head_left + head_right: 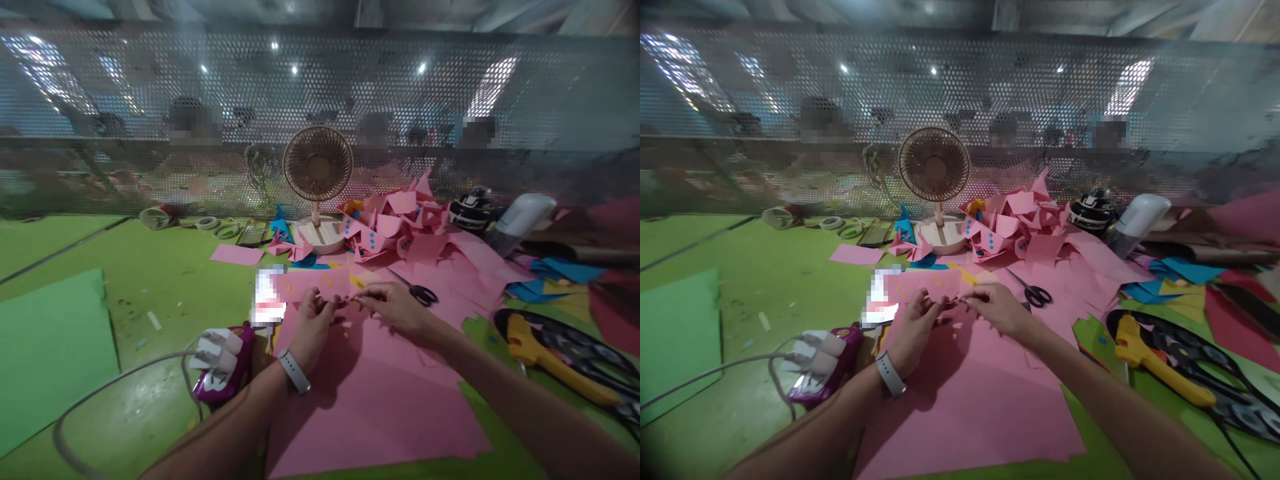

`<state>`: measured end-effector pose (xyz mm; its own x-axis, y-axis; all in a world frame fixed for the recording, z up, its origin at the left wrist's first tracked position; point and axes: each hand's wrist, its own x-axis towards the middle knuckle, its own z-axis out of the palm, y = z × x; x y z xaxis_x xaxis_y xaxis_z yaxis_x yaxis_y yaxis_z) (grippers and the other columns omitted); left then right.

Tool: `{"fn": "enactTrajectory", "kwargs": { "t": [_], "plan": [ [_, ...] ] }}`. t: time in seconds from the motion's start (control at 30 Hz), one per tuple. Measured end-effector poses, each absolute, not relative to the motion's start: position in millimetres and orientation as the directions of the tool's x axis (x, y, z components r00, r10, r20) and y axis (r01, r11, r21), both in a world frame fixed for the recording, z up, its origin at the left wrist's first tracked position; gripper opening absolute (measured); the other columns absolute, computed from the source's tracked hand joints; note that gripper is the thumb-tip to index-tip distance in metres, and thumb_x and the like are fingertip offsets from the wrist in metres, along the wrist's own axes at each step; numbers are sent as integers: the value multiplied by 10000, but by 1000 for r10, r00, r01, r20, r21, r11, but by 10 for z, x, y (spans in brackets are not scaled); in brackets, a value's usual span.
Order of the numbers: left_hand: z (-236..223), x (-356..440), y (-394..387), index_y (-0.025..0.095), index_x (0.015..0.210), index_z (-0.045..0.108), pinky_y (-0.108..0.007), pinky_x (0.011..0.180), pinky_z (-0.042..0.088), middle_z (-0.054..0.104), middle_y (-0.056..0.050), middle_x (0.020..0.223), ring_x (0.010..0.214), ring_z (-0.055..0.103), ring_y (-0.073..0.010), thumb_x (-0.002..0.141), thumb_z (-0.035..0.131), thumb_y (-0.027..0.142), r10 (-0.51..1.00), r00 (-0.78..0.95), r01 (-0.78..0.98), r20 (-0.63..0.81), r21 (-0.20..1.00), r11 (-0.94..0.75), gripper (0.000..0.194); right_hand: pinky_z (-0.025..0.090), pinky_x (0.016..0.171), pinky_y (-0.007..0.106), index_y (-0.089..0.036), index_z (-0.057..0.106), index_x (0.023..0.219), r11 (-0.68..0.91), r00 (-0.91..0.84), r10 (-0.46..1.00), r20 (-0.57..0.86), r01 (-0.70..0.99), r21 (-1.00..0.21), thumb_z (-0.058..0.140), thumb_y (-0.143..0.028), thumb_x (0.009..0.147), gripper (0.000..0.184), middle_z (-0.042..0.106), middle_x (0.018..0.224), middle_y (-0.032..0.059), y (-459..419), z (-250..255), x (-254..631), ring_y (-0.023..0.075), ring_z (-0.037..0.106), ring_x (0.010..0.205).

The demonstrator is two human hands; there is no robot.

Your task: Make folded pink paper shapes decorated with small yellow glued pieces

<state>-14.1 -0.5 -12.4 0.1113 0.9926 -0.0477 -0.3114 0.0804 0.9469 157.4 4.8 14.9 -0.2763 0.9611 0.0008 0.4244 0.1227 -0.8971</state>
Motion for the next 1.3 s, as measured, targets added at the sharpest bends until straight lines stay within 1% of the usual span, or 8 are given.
{"fn": "enactTrajectory", "kwargs": {
  "t": [0.2, 0.43, 0.6, 0.8, 0.9, 1.03, 1.17, 1.3],
  "plan": [
    [-99, -159, 26, 215, 771, 344, -268, 595, 526, 620, -7, 818, 803, 654, -196, 684, 677, 349, 991, 126, -303, -48, 949, 85, 370, 441, 539, 229, -161, 650, 811, 267, -208, 960, 188, 476, -838, 556, -347, 789, 210, 617, 671, 9, 99, 407, 1728, 108, 544, 569],
    [-113, -171, 30, 208, 811, 402, -269, 613, 521, 625, -10, 823, 804, 658, -194, 706, 652, 354, 991, 136, -261, -16, 964, 51, 308, 438, 529, 236, -176, 636, 833, 359, -91, 927, 364, 496, -791, 567, -410, 782, 249, 607, 662, 7, -44, 846, 2117, 112, 531, 562],
    [-88, -168, 34, 201, 817, 423, -281, 656, 524, 645, -30, 867, 850, 648, -194, 710, 648, 359, 990, 143, -250, 6, 968, 30, 296, 475, 684, 314, -195, 634, 971, 198, -49, 967, 250, 762, -617, 519, -408, 810, 291, 652, 916, 73, -489, 772, 2849, 189, 603, 786],
    [-66, -157, 52, 195, 761, 405, -296, 642, 527, 649, -27, 864, 830, 650, -197, 660, 689, 362, 991, 129, -233, -27, 971, 57, 345, 445, 773, 380, -146, 628, 1019, -82, 92, 992, 84, 990, -111, 531, -298, 730, 341, 630, 1009, 196, -1097, 55, 4014, 280, 598, 904],
    [-79, -156, 49, 196, 777, 402, -298, 656, 528, 644, -28, 886, 847, 646, -196, 690, 667, 351, 990, 137, -226, -19, 973, 50, 319, 443, 825, 403, -109, 585, 1098, -175, 175, 984, -9, 984, 20, 527, -252, 670, 455, 599, 1105, 197, -1237, -289, 4217, 309, 579, 984],
    [-111, -160, 38, 195, 830, 423, -290, 654, 529, 634, -33, 886, 823, 643, -182, 727, 638, 325, 990, 141, -221, -6, 975, 37, 272, 418, 892, 426, -86, 505, 1193, -174, 165, 983, 82, 978, 115, 516, -241, 624, 589, 564, 1168, 185, -1256, -523, 4160, 330, 527, 1077],
    [-157, -164, 38, 202, 860, 423, -276, 635, 528, 631, -26, 875, 802, 646, -174, 748, 619, 321, 988, 156, -238, 18, 971, 20, 256, 434, 852, 447, -84, 523, 1142, -140, 103, 975, 198, 973, 182, 452, -259, 701, 480, 592, 1057, 195, -1279, -512, 4108, 345, 553, 1004],
    [-199, -161, 43, 204, 845, 412, -272, 624, 527, 630, -19, 858, 772, 648, -163, 743, 623, 324, 988, 153, -263, 20, 964, 21, 263, 438, 837, 483, -176, 498, 1112, -207, 171, 920, 353, 976, 66, 410, -351, 753, 409, 579, 1068, 178, -1283, -342, 4085, 349, 541, 1006]
  ]
}}
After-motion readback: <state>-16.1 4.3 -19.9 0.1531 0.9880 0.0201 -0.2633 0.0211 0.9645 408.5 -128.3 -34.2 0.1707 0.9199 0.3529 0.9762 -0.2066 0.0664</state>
